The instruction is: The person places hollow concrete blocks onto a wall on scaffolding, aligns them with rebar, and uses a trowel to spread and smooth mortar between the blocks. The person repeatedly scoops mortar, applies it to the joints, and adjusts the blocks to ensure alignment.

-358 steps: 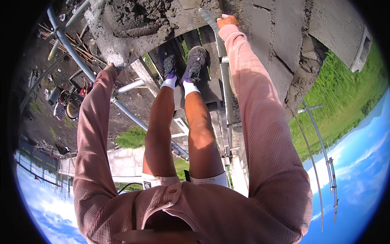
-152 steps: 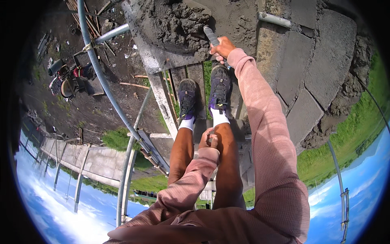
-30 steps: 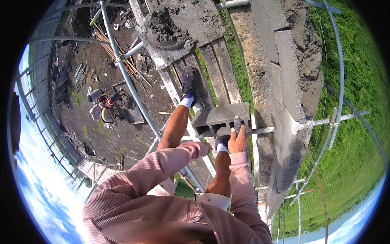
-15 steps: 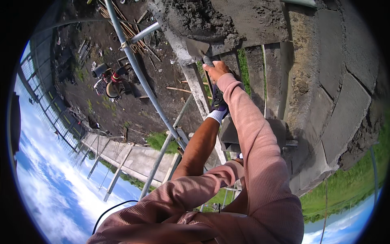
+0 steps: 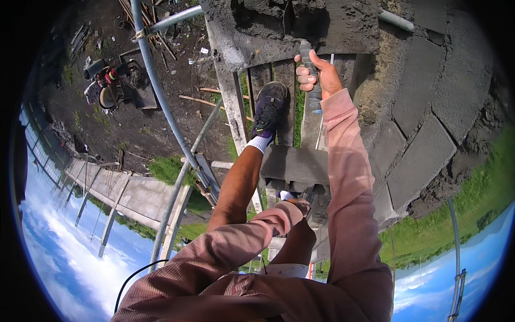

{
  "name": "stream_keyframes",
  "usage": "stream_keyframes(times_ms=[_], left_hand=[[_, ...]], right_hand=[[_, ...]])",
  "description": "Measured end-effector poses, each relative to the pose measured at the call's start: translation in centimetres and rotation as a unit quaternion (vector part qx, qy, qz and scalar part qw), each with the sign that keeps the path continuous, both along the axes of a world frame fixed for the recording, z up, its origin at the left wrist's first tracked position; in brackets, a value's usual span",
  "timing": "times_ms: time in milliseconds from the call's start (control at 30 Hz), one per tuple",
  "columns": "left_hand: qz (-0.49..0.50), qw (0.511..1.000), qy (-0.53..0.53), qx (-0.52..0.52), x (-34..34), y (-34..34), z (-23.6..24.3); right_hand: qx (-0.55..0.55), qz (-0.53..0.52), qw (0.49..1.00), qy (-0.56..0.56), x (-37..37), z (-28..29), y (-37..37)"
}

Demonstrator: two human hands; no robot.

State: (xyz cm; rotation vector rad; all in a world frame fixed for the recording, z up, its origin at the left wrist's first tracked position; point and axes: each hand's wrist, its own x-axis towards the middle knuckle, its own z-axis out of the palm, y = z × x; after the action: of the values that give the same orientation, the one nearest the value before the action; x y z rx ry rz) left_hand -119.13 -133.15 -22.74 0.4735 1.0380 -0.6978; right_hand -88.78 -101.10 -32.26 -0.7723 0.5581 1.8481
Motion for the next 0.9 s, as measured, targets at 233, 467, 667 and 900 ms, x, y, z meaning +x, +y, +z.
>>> stream_keyframes(times_ms=[233,467,667,900], left_hand=[[-0.015,1.000,-0.010,-0.003,0.4,-0.1,0.3],[-0.046,0.999,-0.014,-0.002,-0.2,-0.2,1.1],[-0.062,0.998,-0.005,-0.002,-1.3,-0.7,1.6],[-0.072,0.997,-0.011,0.010,-0.9,-0.5,0.3]], right_hand=[[-0.070,0.145,0.908,-0.387,-1.2,5.0,-8.4],[-0.231,0.171,0.856,-0.430,-6.7,-5.3,-2.0],[-0.058,0.036,0.936,-0.344,-3.0,-7.9,6.5],[-0.217,0.358,0.541,-0.730,-3.1,-2.9,4.4]])
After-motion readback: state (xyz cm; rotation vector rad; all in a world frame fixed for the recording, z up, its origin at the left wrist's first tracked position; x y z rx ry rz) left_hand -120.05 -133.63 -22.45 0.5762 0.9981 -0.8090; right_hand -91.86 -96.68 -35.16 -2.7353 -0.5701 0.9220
